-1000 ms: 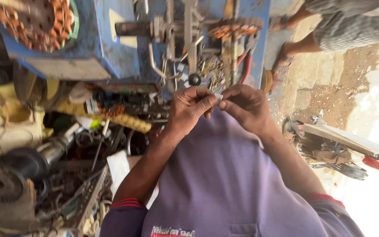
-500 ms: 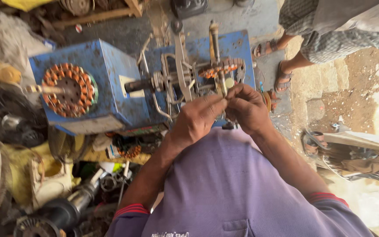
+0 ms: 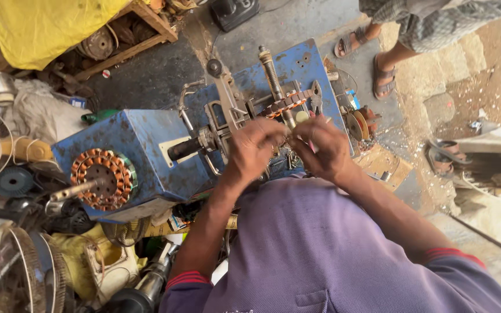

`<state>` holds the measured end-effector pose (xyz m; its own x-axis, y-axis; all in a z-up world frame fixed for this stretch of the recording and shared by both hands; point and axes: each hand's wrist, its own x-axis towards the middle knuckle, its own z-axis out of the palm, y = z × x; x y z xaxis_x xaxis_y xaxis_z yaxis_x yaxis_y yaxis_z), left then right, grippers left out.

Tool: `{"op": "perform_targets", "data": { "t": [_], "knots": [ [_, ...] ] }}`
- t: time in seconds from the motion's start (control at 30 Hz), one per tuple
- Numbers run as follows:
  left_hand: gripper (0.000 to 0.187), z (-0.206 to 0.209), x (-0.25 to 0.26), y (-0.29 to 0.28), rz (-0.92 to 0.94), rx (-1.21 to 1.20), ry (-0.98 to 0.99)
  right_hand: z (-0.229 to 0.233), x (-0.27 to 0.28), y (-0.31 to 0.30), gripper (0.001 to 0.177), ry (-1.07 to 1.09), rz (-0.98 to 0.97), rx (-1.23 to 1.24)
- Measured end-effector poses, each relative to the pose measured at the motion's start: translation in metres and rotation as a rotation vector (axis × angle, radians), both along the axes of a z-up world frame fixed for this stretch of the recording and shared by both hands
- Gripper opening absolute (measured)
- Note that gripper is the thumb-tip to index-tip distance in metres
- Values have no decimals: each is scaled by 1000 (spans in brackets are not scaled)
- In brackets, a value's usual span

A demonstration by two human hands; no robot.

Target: The person sits on the floor and uses a small metal rod to adjust copper windings on a motor stator held on their lap. They then move to a blue winding machine and secure the stator in a clamp to continue the repair.

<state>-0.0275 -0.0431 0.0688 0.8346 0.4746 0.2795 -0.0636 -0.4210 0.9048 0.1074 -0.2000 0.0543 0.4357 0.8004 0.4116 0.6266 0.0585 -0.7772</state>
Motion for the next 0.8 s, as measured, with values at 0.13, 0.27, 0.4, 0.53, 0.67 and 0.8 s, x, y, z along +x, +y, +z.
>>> {"op": "perform_targets", "data": {
  "t": [0.13,0.27,0.4,0.53,0.67,0.8],
  "knots": [
    [11,-21,32,52,62,228,26,-34,7,25,96,17,-149,-130],
    [11,-30,65,79,-267,184,80,-58,8,36,110,99,-175,-150],
    [11,-22,83,90,-477,72,211,-68,10,30,105,232,-142,-132],
    [11,-8,105,102,-631,136,318,-67,15,30,104,230,-142,-140],
    [15,-9,115,101,-644,148,403,-71,14,30,108,339,-108,-121],
    [26,-9,111,111,-669,-388,434,-79,23,28,107,357,-55,-55]
  ]
}}
